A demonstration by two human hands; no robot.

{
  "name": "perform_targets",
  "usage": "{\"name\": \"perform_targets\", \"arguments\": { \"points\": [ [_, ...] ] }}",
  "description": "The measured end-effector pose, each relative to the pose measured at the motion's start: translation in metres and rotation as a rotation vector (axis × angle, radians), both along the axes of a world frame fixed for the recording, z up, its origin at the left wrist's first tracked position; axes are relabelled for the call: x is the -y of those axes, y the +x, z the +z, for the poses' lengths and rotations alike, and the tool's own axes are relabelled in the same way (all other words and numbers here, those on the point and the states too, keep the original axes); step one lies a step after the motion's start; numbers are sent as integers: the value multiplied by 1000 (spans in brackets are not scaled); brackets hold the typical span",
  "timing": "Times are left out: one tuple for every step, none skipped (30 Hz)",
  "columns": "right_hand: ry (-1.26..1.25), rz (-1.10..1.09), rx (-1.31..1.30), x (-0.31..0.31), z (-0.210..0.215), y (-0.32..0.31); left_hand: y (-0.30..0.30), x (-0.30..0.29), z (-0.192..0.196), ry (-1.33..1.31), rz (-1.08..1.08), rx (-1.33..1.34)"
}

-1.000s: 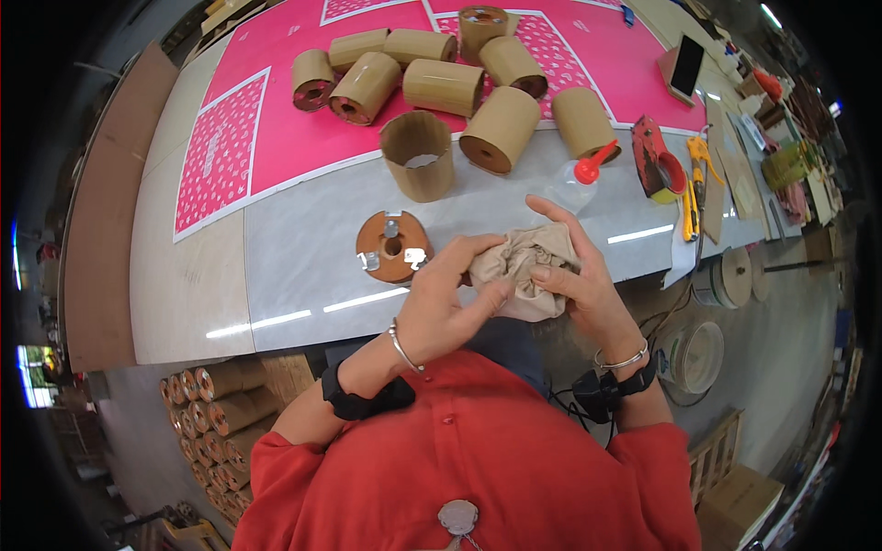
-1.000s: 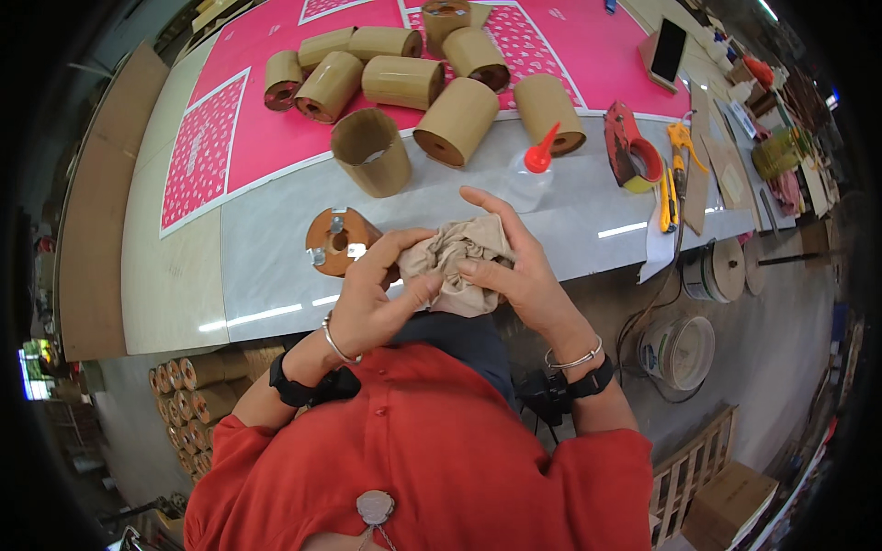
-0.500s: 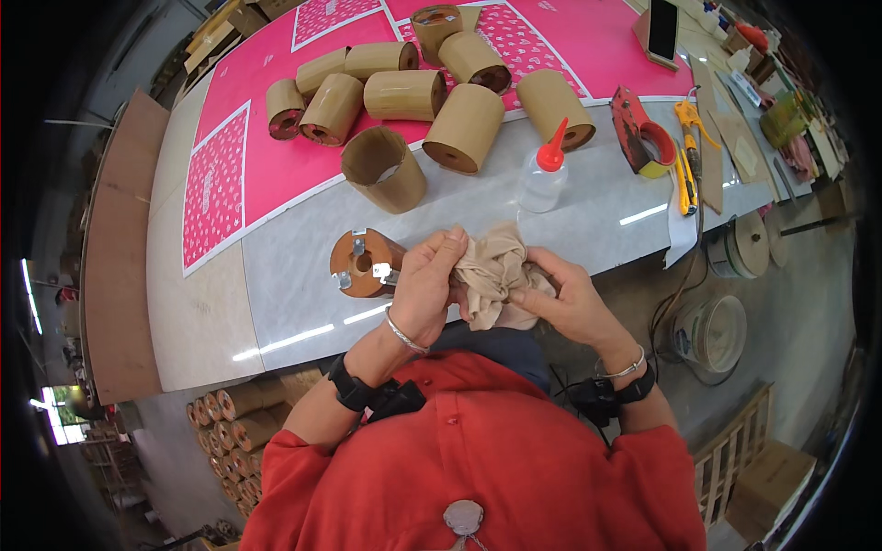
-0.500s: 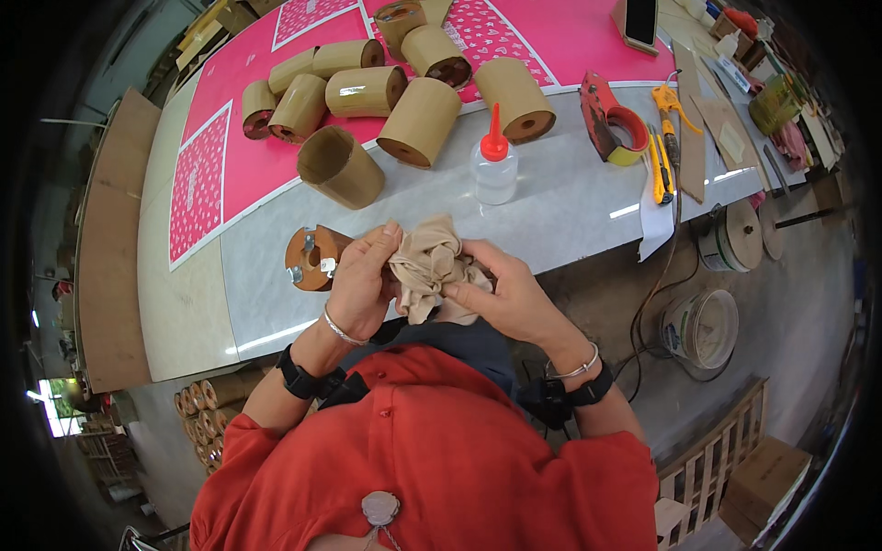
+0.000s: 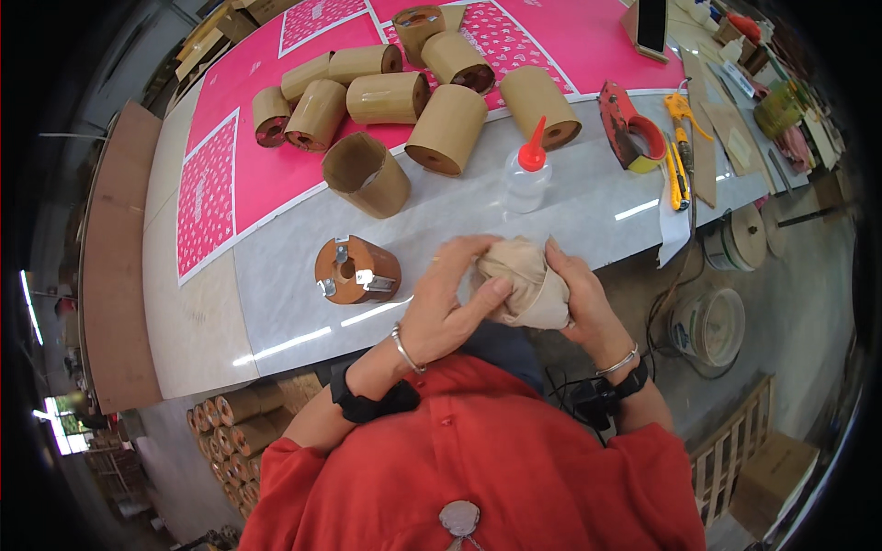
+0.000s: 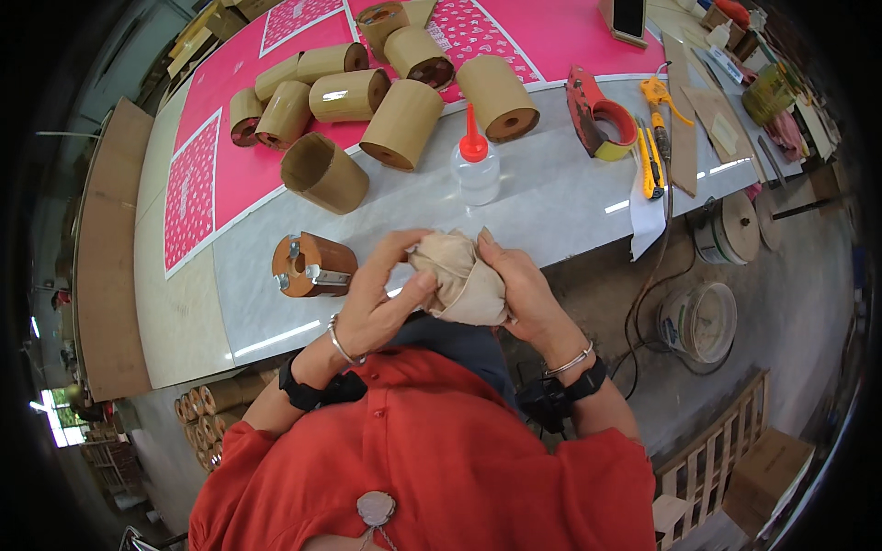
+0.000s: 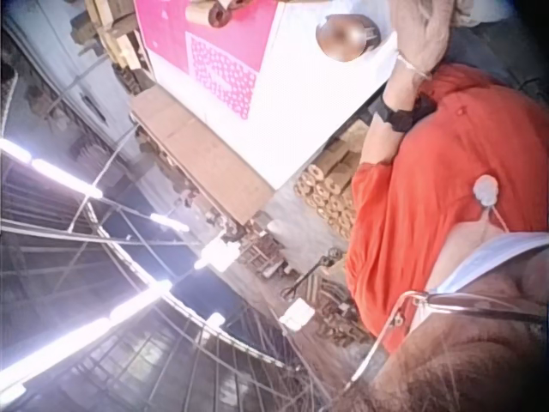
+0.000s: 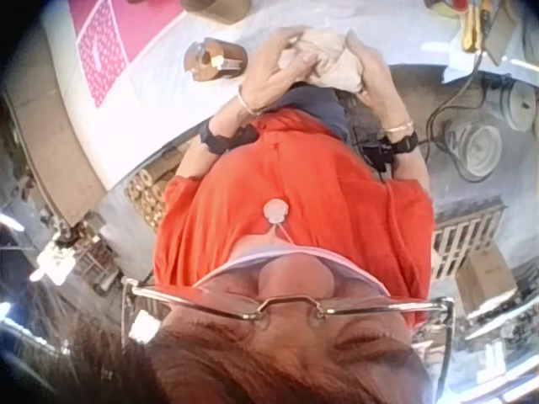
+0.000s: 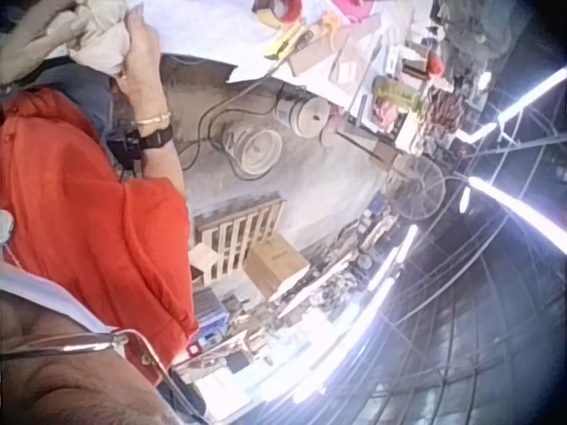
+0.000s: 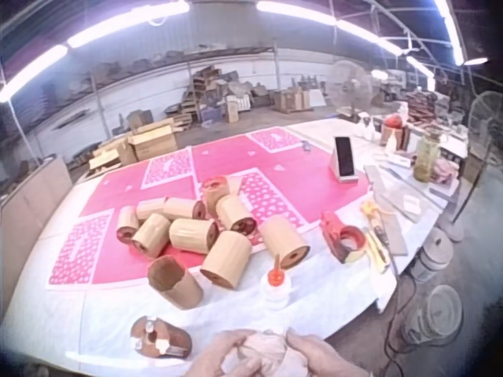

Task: The recorder is cleaning wooden cylindrical furniture components with a cloth and solvent, then sliding a protective paper sleeve over them.

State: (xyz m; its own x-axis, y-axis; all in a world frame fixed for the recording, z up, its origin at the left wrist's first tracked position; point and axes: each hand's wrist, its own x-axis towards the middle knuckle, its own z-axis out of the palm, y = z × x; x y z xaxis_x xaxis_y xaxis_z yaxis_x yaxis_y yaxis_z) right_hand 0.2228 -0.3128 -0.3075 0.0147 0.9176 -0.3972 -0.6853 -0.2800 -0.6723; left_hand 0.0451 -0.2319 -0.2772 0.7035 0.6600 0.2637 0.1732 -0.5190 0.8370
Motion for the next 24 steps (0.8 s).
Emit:
{"name": "perform_targets", "arguments": {
  "points": [
    [0, 4, -1, 1, 3, -2, 0, 1, -1, 0, 4, -1],
    [-32, -9, 1, 1, 12, -6, 1, 1, -3, -384, -21, 11],
    [-64, -23, 4, 0, 16, -8, 0, 0, -4, -767, -45, 24],
    [-62, -22, 2, -1, 12, -5, -1, -2, -1, -877, 11, 58],
    [-12, 25, 114, 0, 5, 1, -1, -2, -1, -878, 10, 57],
    [38, 71, 227, 1, 1, 7, 0, -2, -1, -941, 45, 175],
    [37, 68, 226, 2, 1, 13, 1, -3, -1, -1003, 81, 293],
    [21, 58, 317, 1, 1, 19, 2, -5, -4, -1033, 127, 354],
    [5, 48, 408, 1, 2, 21, 2, -6, -5, -1032, 127, 352],
    [2, -68, 538, 0, 4, 19, 1, -7, -6, -969, 168, 326],
    [2, -71, 538, 1, 9, 16, 1, -9, -6, -907, 206, 300],
    [220, -222, 825, 2, 16, 11, 0, -10, -8, -906, 210, 298],
    [444, -377, 1106, 1, 27, 6, -1, -12, -10, -808, 209, 237],
    [564, -315, 1278, 2, 50, 2, -1, -11, -12, -718, 201, 176],
    [559, -321, 1276, 0, 49, -4, -1, -11, -11, -718, 197, 170],
    [596, -208, 1300, -3, 46, -9, -1, -9, -8, -805, 199, 230],
    [637, -95, 1325, -7, 43, -10, 0, -9, -5, -888, 200, 295],
    [545, -98, 1215, -10, 38, -6, 3, -9, -3, -884, 196, 295],
    [548, -103, 1216, -10, 26, -2, 6, -8, -2, -922, 222, 389],
    [411, -151, 1022, -8, 10, 4, 9, -9, -1, -962, 245, 485],
    [278, -190, 818, -6, -1, 9, 9, -10, -1, -959, 246, 485],
    [331, -151, 845, -4, -6, 13, 9, -11, -1, -966, 245, 507],
    [333, -150, 842, -5, -2, 11, 8, -12, -2, -975, 245, 527],
    [343, -218, 859, -6, 6, 8, 6, -12, -4, -974, 246, 526]
  ]
}}
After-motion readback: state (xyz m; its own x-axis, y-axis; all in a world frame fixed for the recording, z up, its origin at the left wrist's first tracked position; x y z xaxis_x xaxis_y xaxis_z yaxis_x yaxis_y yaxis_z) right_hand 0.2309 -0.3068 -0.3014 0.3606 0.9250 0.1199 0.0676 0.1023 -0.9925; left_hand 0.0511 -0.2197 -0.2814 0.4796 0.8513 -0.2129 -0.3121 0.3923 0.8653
